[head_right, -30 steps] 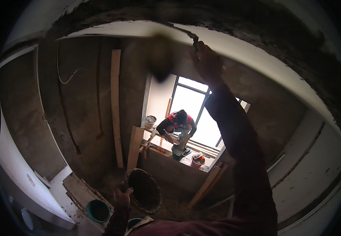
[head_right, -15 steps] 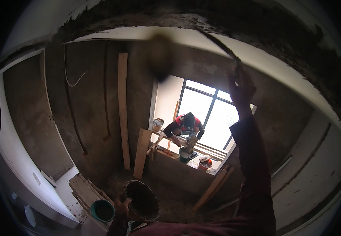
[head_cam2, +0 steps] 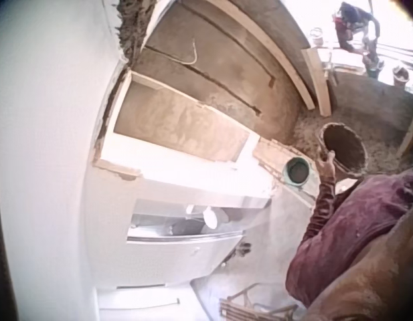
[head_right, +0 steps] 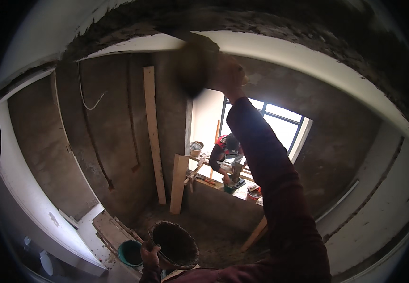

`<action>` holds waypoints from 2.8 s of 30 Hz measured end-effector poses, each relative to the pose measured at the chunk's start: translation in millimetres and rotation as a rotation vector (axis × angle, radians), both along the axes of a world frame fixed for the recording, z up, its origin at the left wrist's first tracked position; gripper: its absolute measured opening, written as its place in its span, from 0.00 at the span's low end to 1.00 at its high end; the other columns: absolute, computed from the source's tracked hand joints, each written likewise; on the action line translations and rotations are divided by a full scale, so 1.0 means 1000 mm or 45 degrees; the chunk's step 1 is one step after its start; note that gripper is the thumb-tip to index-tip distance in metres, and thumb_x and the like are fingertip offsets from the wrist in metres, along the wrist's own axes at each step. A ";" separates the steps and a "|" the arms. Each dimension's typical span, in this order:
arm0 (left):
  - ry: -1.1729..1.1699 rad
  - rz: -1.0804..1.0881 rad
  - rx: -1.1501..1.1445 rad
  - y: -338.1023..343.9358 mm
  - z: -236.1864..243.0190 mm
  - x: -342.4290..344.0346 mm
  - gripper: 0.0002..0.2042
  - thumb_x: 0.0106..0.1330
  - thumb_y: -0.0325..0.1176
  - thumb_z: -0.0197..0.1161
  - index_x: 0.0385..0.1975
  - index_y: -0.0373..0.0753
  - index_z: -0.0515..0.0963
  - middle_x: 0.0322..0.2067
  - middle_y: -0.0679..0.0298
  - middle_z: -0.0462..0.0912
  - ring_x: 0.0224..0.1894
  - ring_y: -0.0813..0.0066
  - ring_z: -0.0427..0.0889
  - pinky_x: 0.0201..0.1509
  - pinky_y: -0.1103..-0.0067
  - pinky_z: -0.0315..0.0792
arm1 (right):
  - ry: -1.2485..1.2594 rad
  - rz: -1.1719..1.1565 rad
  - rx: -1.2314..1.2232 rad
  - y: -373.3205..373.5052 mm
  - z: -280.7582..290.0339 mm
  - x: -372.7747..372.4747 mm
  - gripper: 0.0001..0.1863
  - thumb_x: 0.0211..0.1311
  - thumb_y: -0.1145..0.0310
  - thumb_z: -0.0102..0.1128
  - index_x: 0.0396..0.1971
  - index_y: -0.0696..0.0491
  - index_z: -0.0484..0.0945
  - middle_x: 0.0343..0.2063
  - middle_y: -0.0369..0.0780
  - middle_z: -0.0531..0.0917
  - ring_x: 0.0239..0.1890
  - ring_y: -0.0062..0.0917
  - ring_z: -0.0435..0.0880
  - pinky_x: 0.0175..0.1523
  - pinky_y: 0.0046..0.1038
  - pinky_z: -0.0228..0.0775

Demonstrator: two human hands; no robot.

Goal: The person applies plaster to the upper edge of a doorway using a trowel while holding a bucket of plaster by hand.

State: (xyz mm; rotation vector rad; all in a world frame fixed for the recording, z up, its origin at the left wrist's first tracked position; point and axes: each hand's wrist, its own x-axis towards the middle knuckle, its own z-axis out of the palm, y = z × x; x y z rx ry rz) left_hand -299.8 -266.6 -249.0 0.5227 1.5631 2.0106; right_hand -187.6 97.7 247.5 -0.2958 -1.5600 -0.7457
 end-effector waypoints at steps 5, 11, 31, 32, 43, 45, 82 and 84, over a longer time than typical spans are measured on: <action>0.094 0.087 -0.136 -0.011 0.002 0.022 0.13 0.46 0.22 0.64 0.33 0.34 0.73 0.29 0.64 0.78 0.32 0.75 0.76 0.43 0.79 0.70 | 0.040 0.076 -0.404 -0.005 -0.001 0.051 0.18 0.55 0.52 0.61 0.35 0.51 0.77 0.28 0.41 0.82 0.33 0.34 0.83 0.37 0.34 0.72; 0.155 0.027 0.002 -0.016 0.001 0.043 0.12 0.45 0.21 0.63 0.31 0.35 0.73 0.28 0.65 0.78 0.31 0.76 0.76 0.41 0.79 0.70 | -0.052 0.120 -0.547 -0.016 0.011 0.125 0.19 0.56 0.49 0.61 0.33 0.52 0.77 0.25 0.41 0.82 0.32 0.33 0.83 0.37 0.34 0.72; 0.224 -0.078 -0.187 -0.032 0.003 0.124 0.14 0.43 0.26 0.69 0.32 0.34 0.78 0.28 0.63 0.81 0.31 0.73 0.78 0.39 0.76 0.72 | -0.091 -0.041 -0.428 -0.038 -0.055 0.214 0.20 0.56 0.56 0.63 0.45 0.53 0.79 0.33 0.43 0.83 0.35 0.37 0.83 0.41 0.35 0.74; 0.237 -0.062 -0.205 -0.035 -0.002 0.124 0.14 0.43 0.26 0.68 0.31 0.34 0.78 0.28 0.64 0.80 0.30 0.74 0.78 0.39 0.76 0.72 | -0.094 -0.029 -0.394 -0.035 -0.047 0.191 0.20 0.58 0.53 0.59 0.43 0.51 0.78 0.32 0.45 0.83 0.34 0.37 0.83 0.39 0.36 0.74; 0.168 0.130 -0.355 -0.062 0.056 0.155 0.16 0.41 0.25 0.67 0.33 0.33 0.74 0.29 0.64 0.78 0.31 0.73 0.75 0.39 0.77 0.71 | -0.105 -0.069 -0.450 -0.011 0.003 0.215 0.17 0.59 0.52 0.56 0.36 0.51 0.78 0.28 0.45 0.82 0.33 0.38 0.82 0.39 0.38 0.72; 0.179 0.134 -0.249 -0.058 0.041 0.152 0.17 0.41 0.24 0.67 0.34 0.33 0.74 0.29 0.64 0.78 0.31 0.73 0.76 0.39 0.77 0.71 | -0.061 0.055 -0.578 -0.030 -0.003 0.243 0.19 0.58 0.50 0.57 0.36 0.52 0.77 0.27 0.45 0.81 0.31 0.37 0.82 0.37 0.37 0.72; 0.499 -0.730 -0.107 0.000 0.070 0.187 0.25 0.49 0.19 0.60 0.52 0.32 0.71 0.42 0.62 0.78 0.46 0.73 0.76 0.56 0.77 0.67 | -1.686 0.292 -1.856 -0.274 -0.490 0.303 0.13 0.51 0.61 0.59 0.33 0.53 0.77 0.27 0.44 0.82 0.30 0.38 0.83 0.33 0.40 0.74; 0.625 -0.634 -0.080 -0.001 0.073 0.181 0.28 0.46 0.19 0.60 0.54 0.33 0.70 0.51 0.60 0.73 0.55 0.71 0.70 0.62 0.74 0.62 | -1.569 0.371 -1.775 -0.270 -0.485 0.306 0.13 0.52 0.61 0.57 0.33 0.52 0.77 0.27 0.44 0.82 0.30 0.39 0.83 0.33 0.41 0.74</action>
